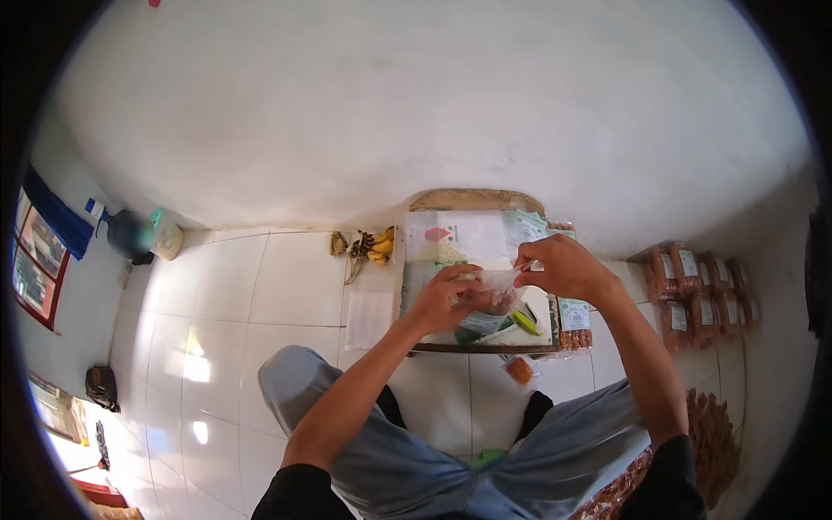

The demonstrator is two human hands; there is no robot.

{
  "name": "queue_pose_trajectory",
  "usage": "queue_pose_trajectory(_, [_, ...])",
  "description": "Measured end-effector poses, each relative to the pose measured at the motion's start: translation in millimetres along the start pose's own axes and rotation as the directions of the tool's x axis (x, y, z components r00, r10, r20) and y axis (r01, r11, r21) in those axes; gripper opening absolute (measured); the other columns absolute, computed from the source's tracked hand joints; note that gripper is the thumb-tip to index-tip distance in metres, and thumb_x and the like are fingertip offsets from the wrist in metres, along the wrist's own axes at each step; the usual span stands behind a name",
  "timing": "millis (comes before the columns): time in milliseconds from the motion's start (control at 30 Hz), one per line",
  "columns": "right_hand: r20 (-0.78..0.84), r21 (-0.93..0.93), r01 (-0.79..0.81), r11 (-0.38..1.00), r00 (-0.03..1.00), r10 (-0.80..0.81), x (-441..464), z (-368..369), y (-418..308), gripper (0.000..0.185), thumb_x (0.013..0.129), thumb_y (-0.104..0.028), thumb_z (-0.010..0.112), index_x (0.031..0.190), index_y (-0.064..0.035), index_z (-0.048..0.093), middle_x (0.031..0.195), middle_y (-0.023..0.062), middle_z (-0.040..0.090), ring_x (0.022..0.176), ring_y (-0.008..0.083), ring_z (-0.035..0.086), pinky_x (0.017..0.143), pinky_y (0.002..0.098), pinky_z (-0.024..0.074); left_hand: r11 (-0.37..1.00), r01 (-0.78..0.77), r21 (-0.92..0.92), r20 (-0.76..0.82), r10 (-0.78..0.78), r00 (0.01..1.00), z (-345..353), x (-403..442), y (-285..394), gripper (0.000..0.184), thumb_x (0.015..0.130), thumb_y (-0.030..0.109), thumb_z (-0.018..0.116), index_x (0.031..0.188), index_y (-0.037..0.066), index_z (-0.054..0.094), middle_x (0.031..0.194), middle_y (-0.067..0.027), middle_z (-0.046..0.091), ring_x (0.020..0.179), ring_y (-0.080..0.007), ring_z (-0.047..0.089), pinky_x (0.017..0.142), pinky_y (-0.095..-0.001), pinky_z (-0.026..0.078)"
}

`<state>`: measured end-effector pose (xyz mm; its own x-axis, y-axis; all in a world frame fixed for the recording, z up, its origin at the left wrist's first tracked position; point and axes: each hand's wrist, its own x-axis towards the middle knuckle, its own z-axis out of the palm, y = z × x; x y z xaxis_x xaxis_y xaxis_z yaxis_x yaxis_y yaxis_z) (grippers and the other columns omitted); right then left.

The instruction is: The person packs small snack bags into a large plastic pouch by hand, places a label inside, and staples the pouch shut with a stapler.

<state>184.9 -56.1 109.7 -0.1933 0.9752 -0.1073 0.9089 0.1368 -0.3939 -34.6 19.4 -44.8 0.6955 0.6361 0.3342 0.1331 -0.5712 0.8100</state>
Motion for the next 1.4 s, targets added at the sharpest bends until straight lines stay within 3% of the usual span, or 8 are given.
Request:
queue_pose_trajectory(67, [-0.07, 0.046, 0.065, 0.997, 0.996, -0.062, -0.1, 5.8, 6.1, 0.023, 0.081, -0.019, 0.075, 0.095, -0.0034, 0.064, 0.089, 0.0111, 0.072, 0.082, 0.0256, 0.069, 0.076, 0.0365, 0.0522, 0.998, -0.054, 0.045, -0.012, 0.055, 0.998, -1.7, 3.7, -2.9, 0.033, 0.086, 0.036, 0.073, 0.103, 0.008, 0.074, 0.125, -0.0105, 0.059, 0.115, -0.0279, 0.058, 0.093, -0.0385, 0.05])
queue_pose_trajectory(233, [-0.117, 0.226, 0.004, 0.974, 0.993, 0.023, -1.1, 9.0, 6.2, 0.035, 0.083, -0.014, 0.073, 0.115, -0.0088, 0.061, 0.09, 0.0111, 0.072, 0.084, 0.0243, 0.07, 0.075, 0.0353, 0.0523, 0.979, -0.108, 0.175, 0.046, 0.101, 0.994, -8.1, 9.6, -6.8, 0.024, 0.09, 0.034, 0.068, 0.089, 0.013, 0.079, 0.124, -0.0054, 0.061, 0.122, -0.0254, 0.051, 0.099, -0.0373, 0.045])
queue_pose_trajectory(400, [-0.15, 0.316, -0.004, 0.949, 0.987, 0.054, -0.6, 16.7, 9.5, 0.04, 0.086, -0.013, 0.071, 0.122, -0.0087, 0.057, 0.089, 0.0091, 0.073, 0.086, 0.0206, 0.07, 0.077, 0.0332, 0.0524, 0.976, -0.11, 0.188, 0.088, 0.095, 0.992, -13.4, 11.1, 5.7, 0.019, 0.09, 0.027, 0.069, 0.097, 0.012, 0.078, 0.127, -0.0101, 0.059, 0.124, -0.0291, 0.049, 0.102, -0.0388, 0.041])
queue_pose_trajectory(567, [-0.296, 0.609, 0.151, 0.779, 0.954, 0.046, -8.1, 28.8, 25.5, 0.065, 0.08, -0.02, 0.08, 0.136, -0.0099, 0.049, 0.114, 0.0076, 0.067, 0.108, 0.0167, 0.062, 0.089, 0.0352, 0.0506, 0.98, -0.072, 0.186, 0.088, 0.056, 0.995, -11.8, 11.4, 3.7, 0.02, 0.09, 0.027, 0.069, 0.095, 0.009, 0.077, 0.122, -0.0128, 0.062, 0.119, -0.0293, 0.053, 0.099, -0.0387, 0.044])
queue_pose_trajectory(700, [-0.171, 0.541, 0.053, 0.839, 0.984, 0.048, -12.6, 68.7, 55.6, 0.072, 0.076, -0.021, 0.084, 0.138, -0.0088, 0.049, 0.124, 0.0084, 0.062, 0.115, 0.0166, 0.057, 0.097, 0.0369, 0.0477, 0.993, -0.039, 0.107, 0.014, 0.038, 0.999, -11.1, 7.6, 0.5, 0.022, 0.09, 0.025, 0.07, 0.093, 0.004, 0.075, 0.115, -0.014, 0.066, 0.112, -0.0286, 0.059, 0.094, -0.0371, 0.047])
queue_pose_trajectory(967, [-0.231, 0.829, 0.068, 0.556, 0.946, 0.228, -3.6, 141.0, 62.2, 0.028, 0.085, -0.018, 0.076, 0.11, -0.0051, 0.072, 0.106, 0.0081, 0.07, 0.103, 0.0157, 0.062, 0.095, 0.0321, 0.0469, 0.979, -0.123, 0.163, -0.041, 0.132, 0.99, -6.9, -0.9, -4.7, 0.023, 0.091, 0.026, 0.067, 0.089, 0.005, 0.075, 0.108, -0.011, 0.069, 0.11, -0.0285, 0.059, 0.09, -0.0386, 0.049])
queue_pose_trajectory(1133, [-0.297, 0.823, 0.126, 0.554, 0.926, 0.231, -5.0, 146.3, 61.2, 0.025, 0.086, -0.017, 0.074, 0.107, -0.0044, 0.072, 0.109, 0.0076, 0.07, 0.102, 0.016, 0.062, 0.094, 0.0311, 0.0471, 0.968, -0.143, 0.204, 0.013, 0.143, 0.99, -7.4, -3.9, 9.2, 0.038, 0.083, 0.034, 0.077, 0.107, 0.005, 0.072, 0.124, -0.0127, 0.058, 0.115, -0.0294, 0.056, 0.095, -0.0393, 0.047])
queue_pose_trajectory(1400, [-0.273, 0.801, 0.135, 0.584, 0.949, 0.155, -16.4, 118.3, 41.4, 0.027, 0.086, -0.018, 0.074, 0.11, -0.005, 0.071, 0.11, 0.0057, 0.07, 0.098, 0.0138, 0.062, 0.091, 0.0294, 0.0483, 0.964, -0.133, 0.23, 0.053, 0.124, 0.991, 4.8, -0.2, 7.4, 0.043, 0.085, 0.044, 0.071, 0.106, 0.007, 0.073, 0.131, -0.0139, 0.05, 0.114, -0.0344, 0.054, 0.097, -0.0425, 0.045])
